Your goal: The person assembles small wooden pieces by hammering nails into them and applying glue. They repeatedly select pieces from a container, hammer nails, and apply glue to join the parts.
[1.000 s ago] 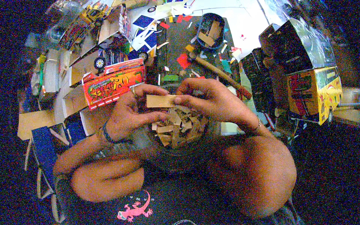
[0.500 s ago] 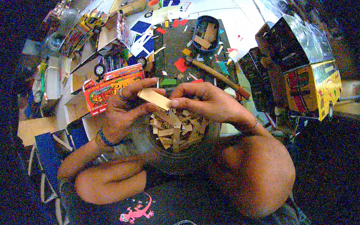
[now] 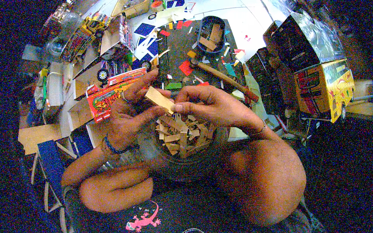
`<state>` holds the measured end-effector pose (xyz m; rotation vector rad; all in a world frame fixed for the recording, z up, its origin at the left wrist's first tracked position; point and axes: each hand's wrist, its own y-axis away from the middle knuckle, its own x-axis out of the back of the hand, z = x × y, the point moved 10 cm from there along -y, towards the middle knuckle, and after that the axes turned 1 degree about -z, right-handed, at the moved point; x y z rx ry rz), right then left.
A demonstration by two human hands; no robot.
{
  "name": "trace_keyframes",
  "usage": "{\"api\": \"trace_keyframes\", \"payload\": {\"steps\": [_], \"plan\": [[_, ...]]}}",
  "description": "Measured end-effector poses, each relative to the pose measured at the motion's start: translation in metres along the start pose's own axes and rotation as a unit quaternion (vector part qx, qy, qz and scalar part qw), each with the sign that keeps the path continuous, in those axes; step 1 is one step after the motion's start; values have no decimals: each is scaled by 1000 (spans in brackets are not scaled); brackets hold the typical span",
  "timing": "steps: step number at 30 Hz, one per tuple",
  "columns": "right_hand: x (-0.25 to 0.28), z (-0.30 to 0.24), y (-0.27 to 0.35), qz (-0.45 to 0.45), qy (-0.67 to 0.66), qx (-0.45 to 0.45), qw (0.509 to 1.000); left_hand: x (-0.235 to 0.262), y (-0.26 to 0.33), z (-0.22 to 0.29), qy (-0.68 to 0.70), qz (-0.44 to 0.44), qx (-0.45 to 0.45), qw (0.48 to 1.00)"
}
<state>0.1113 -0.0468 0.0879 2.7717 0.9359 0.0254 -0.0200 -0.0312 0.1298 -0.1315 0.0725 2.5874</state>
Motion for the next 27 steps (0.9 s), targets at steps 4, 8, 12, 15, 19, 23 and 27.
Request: {"api": "trace_keyframes", "payload": {"steps": [4,8,12,15,19,23,27], "plan": [[-1,1,0,-4,-8,-8,1000,0,-2,-2,5,-6,8,1000],[-3,2,0,-13,-8,-9,1000,5,0,-7,21,18,37,999],[-3,4,0,-17,7,-17,1000,5,-1,-8,29,23,43,998],[-4,6,0,-17,7,-28,999,5,-1,-11,35,33,65,997],[-3,2,0,-1,16,-17,1000,8,-2,-16,57,61,96,992],[-2,-4,-1,13,37,1,999,9,-7,-11,27,59,69,995],[3,-8,-1,32,102,14,994,11,-6,-17,38,76,93,992]]}}
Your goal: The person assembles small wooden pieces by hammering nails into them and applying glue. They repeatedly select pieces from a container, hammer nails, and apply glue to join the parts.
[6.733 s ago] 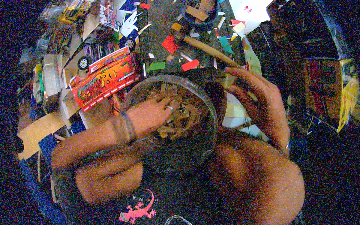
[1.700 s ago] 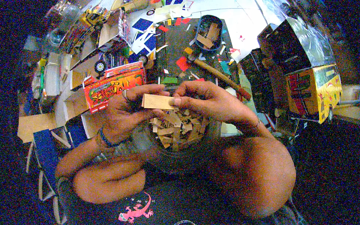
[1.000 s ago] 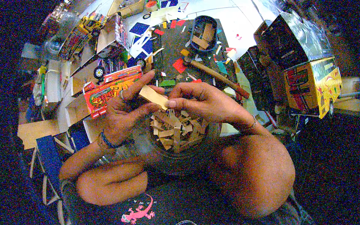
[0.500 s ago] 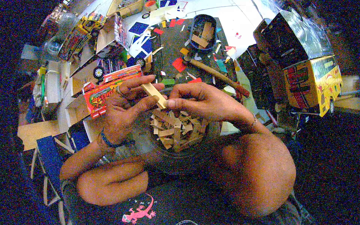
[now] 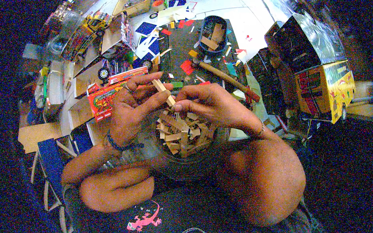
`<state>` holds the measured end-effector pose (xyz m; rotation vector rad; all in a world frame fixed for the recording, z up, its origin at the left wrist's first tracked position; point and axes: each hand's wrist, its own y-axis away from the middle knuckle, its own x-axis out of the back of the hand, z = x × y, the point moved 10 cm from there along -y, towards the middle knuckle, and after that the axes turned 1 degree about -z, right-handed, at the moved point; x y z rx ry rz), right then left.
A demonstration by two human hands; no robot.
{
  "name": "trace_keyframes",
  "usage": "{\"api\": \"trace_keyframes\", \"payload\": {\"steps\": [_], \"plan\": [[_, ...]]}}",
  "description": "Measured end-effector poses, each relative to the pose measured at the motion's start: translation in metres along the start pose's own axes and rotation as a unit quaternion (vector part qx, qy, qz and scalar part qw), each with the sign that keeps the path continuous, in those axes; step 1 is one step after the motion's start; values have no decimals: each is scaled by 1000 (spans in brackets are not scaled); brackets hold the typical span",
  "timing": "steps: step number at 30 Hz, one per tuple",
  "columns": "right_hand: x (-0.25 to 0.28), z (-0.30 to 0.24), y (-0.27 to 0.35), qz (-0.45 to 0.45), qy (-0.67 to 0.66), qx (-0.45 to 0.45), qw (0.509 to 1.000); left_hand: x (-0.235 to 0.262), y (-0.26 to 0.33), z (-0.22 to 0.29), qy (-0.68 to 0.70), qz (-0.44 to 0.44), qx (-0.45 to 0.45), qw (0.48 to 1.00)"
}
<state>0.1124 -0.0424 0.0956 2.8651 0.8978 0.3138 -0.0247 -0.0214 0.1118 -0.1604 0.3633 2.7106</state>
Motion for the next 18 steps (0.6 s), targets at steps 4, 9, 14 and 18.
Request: {"api": "trace_keyframes", "payload": {"steps": [4,9,14,18], "plan": [[1,2,0,11,20,-2,1000,-1,-1,1,-19,-5,-4,1000],[0,7,1,14,35,-13,999,-2,-1,-3,-7,-8,3,1000],[0,9,0,15,55,-25,998,-2,-1,-5,-8,-7,2,1000],[2,7,1,14,71,-16,997,-3,-2,-4,-3,-11,-10,1000]]}}
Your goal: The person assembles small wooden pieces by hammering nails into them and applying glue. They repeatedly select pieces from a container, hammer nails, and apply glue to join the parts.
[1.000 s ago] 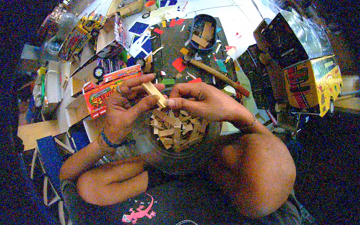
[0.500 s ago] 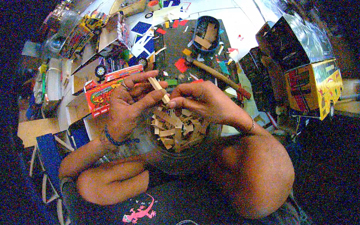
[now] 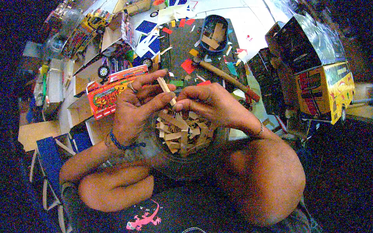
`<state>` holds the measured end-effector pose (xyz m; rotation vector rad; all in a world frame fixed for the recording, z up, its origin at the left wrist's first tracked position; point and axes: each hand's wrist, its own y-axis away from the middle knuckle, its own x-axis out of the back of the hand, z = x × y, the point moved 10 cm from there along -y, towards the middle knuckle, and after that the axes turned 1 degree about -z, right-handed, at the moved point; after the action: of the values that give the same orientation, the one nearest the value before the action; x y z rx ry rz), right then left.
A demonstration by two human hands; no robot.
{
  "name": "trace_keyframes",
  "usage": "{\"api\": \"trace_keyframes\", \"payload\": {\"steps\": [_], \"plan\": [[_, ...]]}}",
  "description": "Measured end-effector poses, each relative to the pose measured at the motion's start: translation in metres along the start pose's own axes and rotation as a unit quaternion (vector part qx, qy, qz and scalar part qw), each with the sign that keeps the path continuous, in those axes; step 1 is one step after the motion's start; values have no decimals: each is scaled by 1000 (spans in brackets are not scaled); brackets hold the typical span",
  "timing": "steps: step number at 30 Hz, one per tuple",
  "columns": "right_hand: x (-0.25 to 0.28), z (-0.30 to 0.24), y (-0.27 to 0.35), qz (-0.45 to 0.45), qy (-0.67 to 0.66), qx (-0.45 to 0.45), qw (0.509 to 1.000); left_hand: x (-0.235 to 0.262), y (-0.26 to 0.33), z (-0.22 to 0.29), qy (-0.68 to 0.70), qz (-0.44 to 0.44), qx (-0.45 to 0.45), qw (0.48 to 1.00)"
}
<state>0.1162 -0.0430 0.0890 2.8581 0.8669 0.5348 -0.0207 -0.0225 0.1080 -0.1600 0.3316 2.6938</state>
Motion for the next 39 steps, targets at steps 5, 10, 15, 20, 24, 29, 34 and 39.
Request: {"api": "trace_keyframes", "payload": {"steps": [5,10,15,20,24,29,34,39], "plan": [[-2,1,-2,-1,-48,0,999,3,-1,-6,1,10,26,1000],[0,-18,-1,1,62,63,996,6,-2,-15,-2,22,45,999],[4,-30,-4,34,210,121,970,4,-3,-22,23,22,37,999],[35,-53,-3,187,372,266,869,15,-3,-24,86,74,45,992],[56,-24,-44,190,533,201,800,14,5,-26,-95,43,30,994],[37,24,-106,136,652,188,722,-52,23,-85,-581,-292,-62,757],[4,32,-137,36,682,218,697,-39,25,-159,-711,-358,11,605],[5,19,-127,40,620,267,736,-46,9,-187,-692,-371,-99,611]]}}
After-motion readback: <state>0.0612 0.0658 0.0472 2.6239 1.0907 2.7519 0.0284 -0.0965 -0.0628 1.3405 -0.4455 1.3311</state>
